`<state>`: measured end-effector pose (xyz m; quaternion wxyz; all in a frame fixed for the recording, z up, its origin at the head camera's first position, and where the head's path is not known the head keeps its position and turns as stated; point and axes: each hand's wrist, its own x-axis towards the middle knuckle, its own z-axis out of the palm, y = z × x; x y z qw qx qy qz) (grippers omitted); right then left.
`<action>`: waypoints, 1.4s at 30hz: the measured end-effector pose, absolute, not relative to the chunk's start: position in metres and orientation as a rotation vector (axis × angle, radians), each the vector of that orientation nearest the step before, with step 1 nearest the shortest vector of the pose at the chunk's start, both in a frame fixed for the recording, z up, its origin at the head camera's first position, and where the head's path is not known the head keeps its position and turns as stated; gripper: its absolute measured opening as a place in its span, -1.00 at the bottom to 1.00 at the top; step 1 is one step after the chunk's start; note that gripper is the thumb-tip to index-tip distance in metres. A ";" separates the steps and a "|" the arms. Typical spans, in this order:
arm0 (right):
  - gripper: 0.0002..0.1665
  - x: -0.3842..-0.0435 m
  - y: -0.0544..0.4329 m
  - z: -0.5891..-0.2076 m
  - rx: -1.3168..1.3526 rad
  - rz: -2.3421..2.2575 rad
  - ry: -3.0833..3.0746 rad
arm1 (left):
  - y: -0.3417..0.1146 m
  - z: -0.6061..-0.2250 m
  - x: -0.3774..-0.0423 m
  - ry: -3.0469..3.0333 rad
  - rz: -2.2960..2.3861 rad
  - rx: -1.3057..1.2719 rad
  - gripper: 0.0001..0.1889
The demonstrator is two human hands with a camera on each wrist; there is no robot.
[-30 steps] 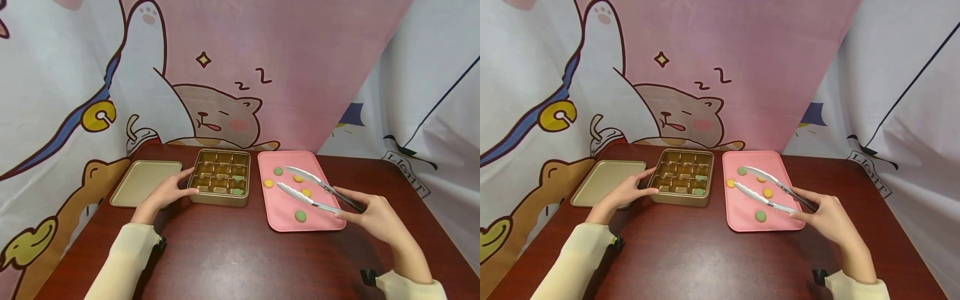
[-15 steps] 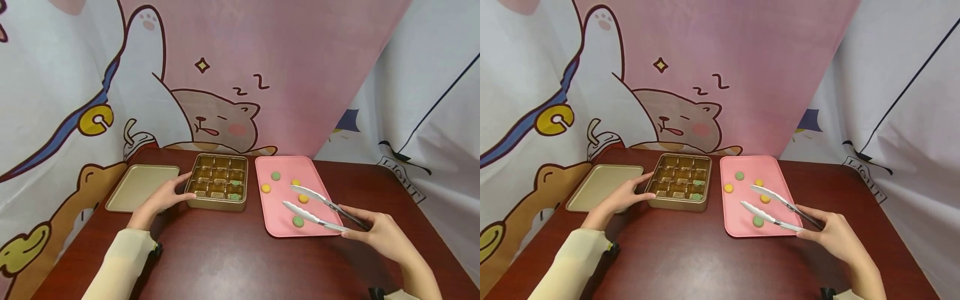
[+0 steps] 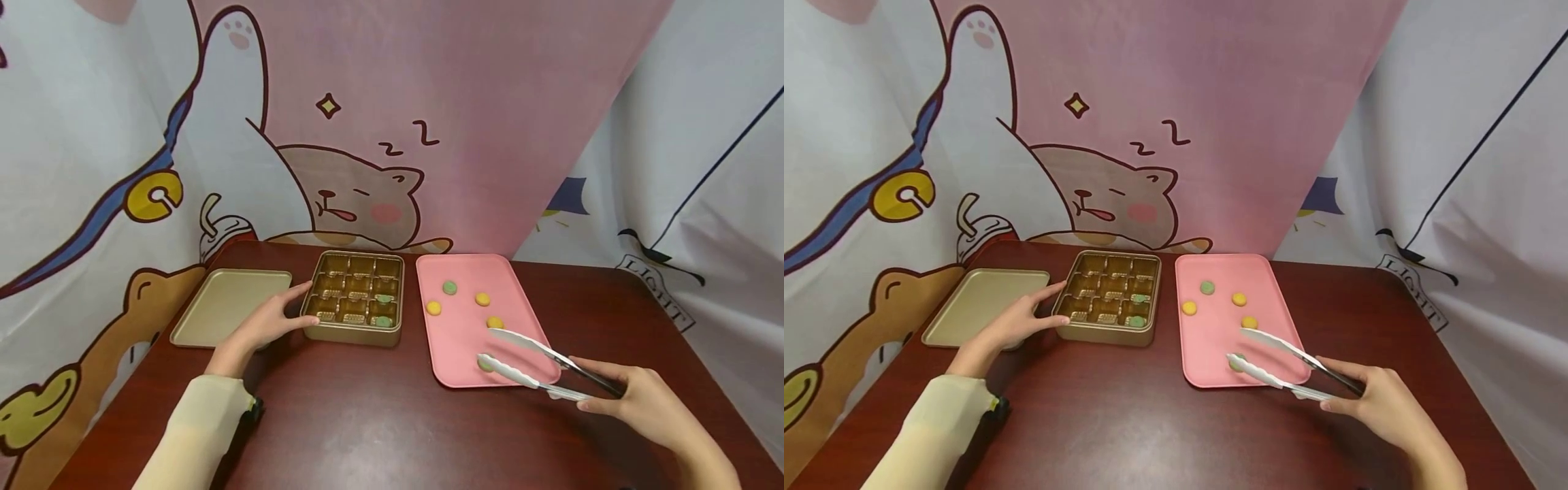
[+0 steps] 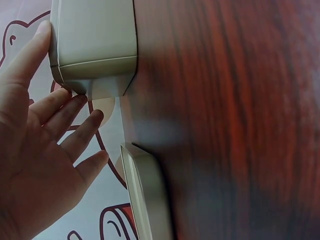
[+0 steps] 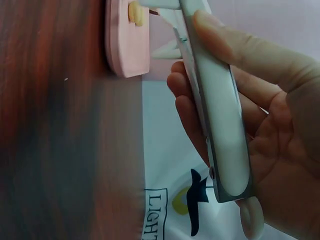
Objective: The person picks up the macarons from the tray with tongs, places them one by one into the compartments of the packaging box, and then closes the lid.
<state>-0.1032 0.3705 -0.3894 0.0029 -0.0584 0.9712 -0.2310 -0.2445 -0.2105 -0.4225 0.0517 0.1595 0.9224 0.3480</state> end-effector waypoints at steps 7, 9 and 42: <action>-0.25 -0.101 0.378 -0.395 -0.173 -0.706 3.020 | -0.211 -0.422 -0.246 2.805 1.041 0.476 -0.08; -0.25 -0.101 0.380 -0.396 -0.189 -0.687 3.026 | -0.211 -0.422 -0.246 2.807 1.039 0.473 -0.09; -0.17 -0.110 0.382 -0.401 -0.221 -0.582 3.055 | -0.209 -0.424 -0.245 2.800 1.054 0.453 -0.10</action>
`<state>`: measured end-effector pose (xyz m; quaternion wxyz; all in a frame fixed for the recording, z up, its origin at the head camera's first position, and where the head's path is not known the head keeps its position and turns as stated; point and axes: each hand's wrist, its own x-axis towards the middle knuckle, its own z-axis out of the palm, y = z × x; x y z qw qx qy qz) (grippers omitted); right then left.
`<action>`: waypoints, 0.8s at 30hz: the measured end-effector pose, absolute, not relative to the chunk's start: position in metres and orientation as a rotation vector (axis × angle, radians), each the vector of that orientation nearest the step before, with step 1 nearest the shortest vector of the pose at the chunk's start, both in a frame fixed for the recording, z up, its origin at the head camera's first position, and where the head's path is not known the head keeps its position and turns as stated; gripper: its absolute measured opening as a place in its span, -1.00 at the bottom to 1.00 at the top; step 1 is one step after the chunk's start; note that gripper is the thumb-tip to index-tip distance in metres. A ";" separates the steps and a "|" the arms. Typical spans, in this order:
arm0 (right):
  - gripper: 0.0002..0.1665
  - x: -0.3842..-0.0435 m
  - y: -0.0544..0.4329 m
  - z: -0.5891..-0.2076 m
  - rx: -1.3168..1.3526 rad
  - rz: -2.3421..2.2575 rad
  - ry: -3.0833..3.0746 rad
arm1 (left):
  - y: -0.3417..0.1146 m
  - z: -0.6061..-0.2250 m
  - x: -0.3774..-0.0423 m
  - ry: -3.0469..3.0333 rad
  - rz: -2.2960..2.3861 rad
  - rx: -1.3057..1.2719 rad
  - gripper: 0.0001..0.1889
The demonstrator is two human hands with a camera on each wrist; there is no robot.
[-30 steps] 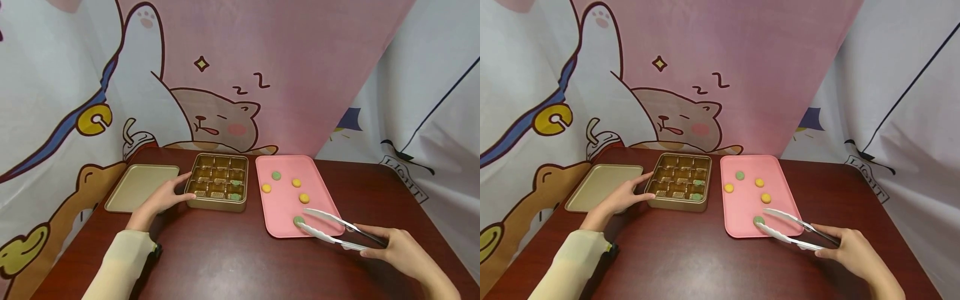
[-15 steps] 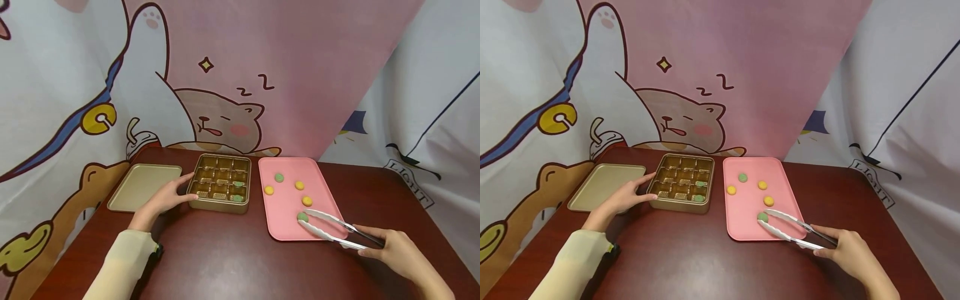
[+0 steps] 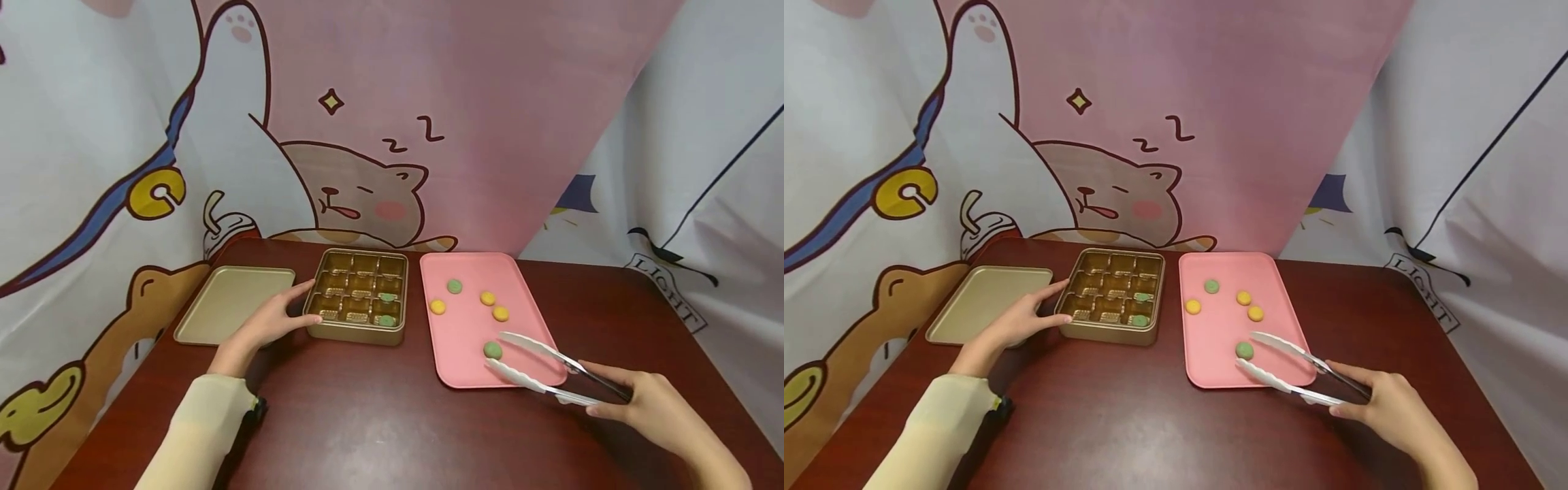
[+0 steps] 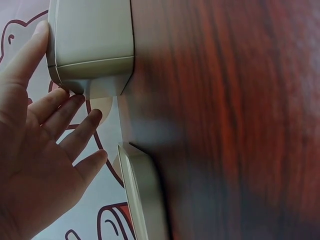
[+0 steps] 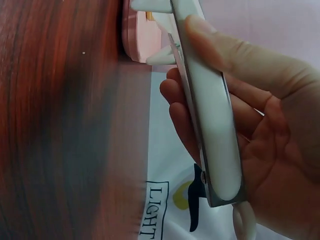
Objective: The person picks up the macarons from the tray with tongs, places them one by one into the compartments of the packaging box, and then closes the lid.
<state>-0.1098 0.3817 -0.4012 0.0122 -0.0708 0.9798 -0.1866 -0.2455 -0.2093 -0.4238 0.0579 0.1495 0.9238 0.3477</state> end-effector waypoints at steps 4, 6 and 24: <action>-0.23 -0.110 0.382 -0.402 -0.224 -0.559 3.081 | -0.209 -0.427 -0.243 2.807 1.069 0.450 -0.10; -0.24 -0.109 0.382 -0.404 -0.216 -0.549 3.073 | -0.208 -0.429 -0.242 2.801 1.063 0.455 -0.09; -0.30 -0.109 0.381 -0.414 -0.208 -0.584 3.185 | -0.209 -0.423 -0.243 2.791 1.074 0.435 -0.09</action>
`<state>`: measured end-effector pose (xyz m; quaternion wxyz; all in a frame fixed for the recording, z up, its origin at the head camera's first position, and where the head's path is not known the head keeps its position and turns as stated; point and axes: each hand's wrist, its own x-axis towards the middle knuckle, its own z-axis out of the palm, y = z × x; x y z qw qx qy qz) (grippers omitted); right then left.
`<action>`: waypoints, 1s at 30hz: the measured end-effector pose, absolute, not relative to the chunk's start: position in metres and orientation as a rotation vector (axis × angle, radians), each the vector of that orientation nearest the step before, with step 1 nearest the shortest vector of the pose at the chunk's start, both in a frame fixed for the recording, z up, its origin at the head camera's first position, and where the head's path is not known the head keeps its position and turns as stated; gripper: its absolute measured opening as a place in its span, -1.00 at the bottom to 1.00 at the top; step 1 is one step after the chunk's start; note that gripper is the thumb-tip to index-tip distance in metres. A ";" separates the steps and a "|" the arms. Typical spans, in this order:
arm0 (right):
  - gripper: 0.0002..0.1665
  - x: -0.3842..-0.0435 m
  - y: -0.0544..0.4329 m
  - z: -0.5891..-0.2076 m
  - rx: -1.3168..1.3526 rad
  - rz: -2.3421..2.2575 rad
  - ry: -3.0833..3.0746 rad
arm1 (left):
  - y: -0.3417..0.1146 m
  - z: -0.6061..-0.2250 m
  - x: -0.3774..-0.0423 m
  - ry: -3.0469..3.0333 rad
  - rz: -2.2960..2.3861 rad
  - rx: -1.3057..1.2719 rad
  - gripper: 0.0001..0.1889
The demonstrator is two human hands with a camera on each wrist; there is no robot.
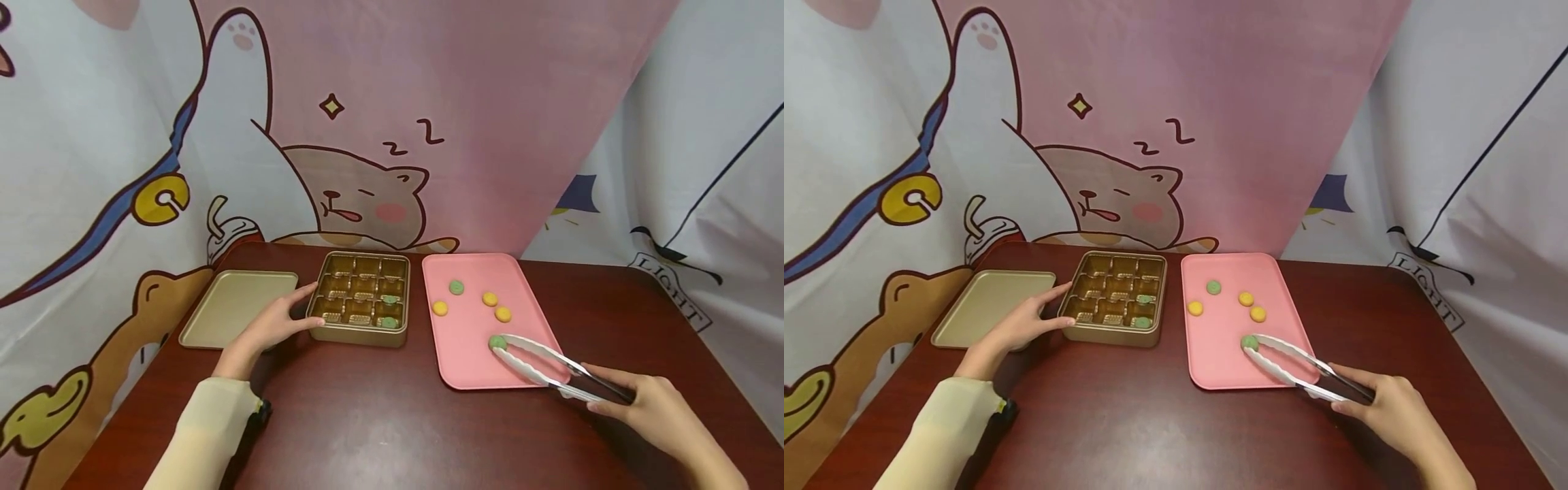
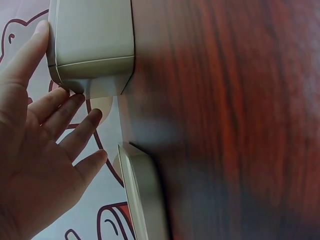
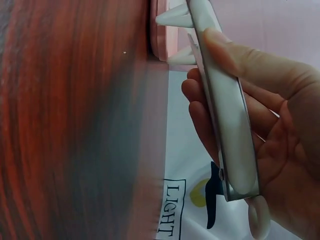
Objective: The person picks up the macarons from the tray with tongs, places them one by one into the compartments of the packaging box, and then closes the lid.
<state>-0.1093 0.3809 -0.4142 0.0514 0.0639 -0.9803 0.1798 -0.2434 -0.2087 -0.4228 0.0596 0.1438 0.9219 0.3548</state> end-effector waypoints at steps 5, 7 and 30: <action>-0.31 -0.111 0.379 -0.415 0.201 0.562 -2.953 | -0.209 -0.422 -0.243 2.785 1.079 0.437 -0.09; -0.31 -0.114 0.377 -0.414 0.202 0.577 -2.962 | -0.209 -0.422 -0.244 2.787 1.081 0.441 -0.09; -0.35 -0.125 0.359 -0.406 0.239 0.606 -2.852 | -0.208 -0.422 -0.244 2.807 1.042 0.442 -0.10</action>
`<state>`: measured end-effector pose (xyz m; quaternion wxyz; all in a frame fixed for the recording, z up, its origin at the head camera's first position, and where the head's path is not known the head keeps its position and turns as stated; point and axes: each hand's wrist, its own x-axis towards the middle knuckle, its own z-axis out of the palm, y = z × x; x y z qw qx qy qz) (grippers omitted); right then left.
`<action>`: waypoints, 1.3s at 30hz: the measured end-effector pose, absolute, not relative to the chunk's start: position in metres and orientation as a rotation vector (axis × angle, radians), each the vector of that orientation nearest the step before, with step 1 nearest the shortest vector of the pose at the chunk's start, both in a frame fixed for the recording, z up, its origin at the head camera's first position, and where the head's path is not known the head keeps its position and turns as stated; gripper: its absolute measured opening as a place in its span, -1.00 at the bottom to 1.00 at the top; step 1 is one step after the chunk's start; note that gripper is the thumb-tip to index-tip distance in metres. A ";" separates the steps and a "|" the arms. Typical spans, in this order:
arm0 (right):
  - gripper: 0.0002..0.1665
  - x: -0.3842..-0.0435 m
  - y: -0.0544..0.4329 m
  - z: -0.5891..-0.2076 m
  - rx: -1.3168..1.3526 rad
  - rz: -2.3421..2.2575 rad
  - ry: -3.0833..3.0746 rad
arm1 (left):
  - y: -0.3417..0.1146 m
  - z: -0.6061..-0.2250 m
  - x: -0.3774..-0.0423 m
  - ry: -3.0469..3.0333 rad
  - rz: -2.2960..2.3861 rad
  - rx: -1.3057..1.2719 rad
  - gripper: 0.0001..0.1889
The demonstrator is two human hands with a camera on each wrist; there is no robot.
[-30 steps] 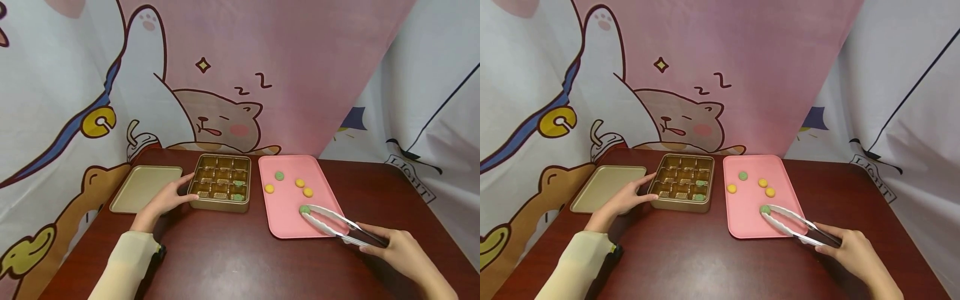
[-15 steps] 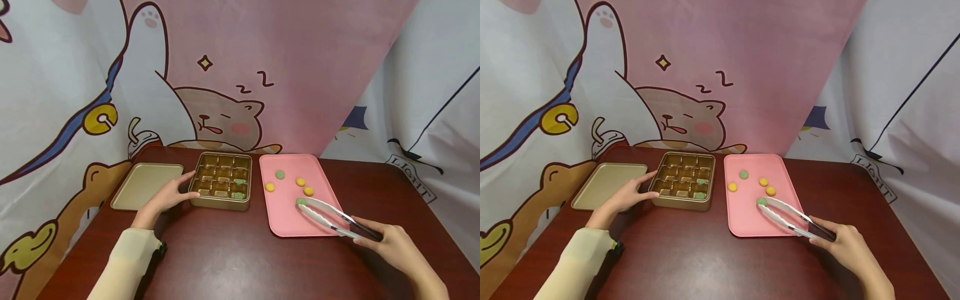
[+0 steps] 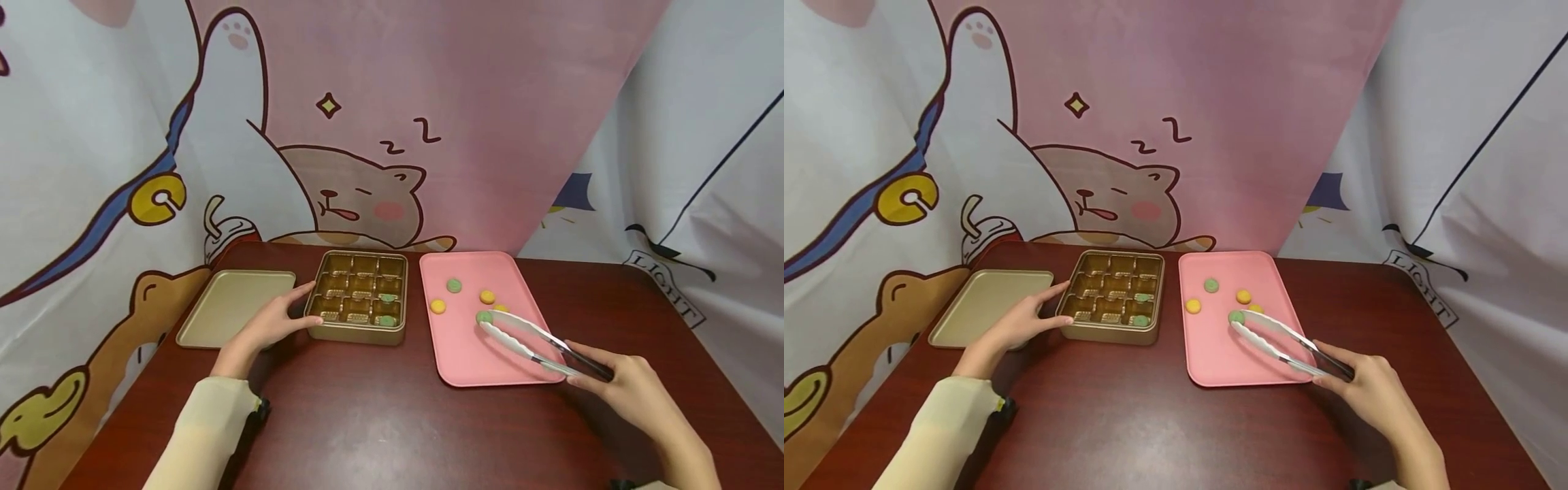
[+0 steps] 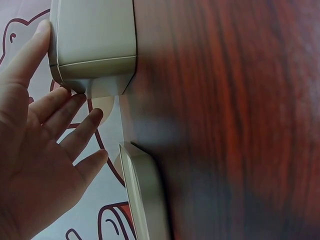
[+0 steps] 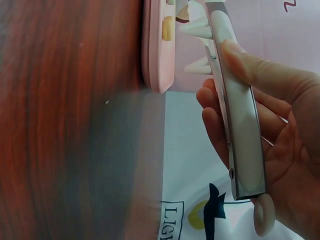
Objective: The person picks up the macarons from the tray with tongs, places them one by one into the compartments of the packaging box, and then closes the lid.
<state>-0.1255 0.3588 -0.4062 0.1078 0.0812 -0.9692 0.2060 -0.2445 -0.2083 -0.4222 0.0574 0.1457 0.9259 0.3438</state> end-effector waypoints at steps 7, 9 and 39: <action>-0.35 -0.130 0.353 -0.403 0.241 0.576 -2.825 | -0.209 -0.422 -0.244 2.804 1.055 0.434 -0.10; -0.35 -0.131 0.352 -0.403 0.243 0.571 -2.813 | -0.208 -0.422 -0.243 2.804 1.054 0.436 -0.10; -0.36 -0.158 0.318 -0.395 0.256 0.677 -2.700 | -0.209 -0.424 -0.246 2.807 1.075 0.482 -0.10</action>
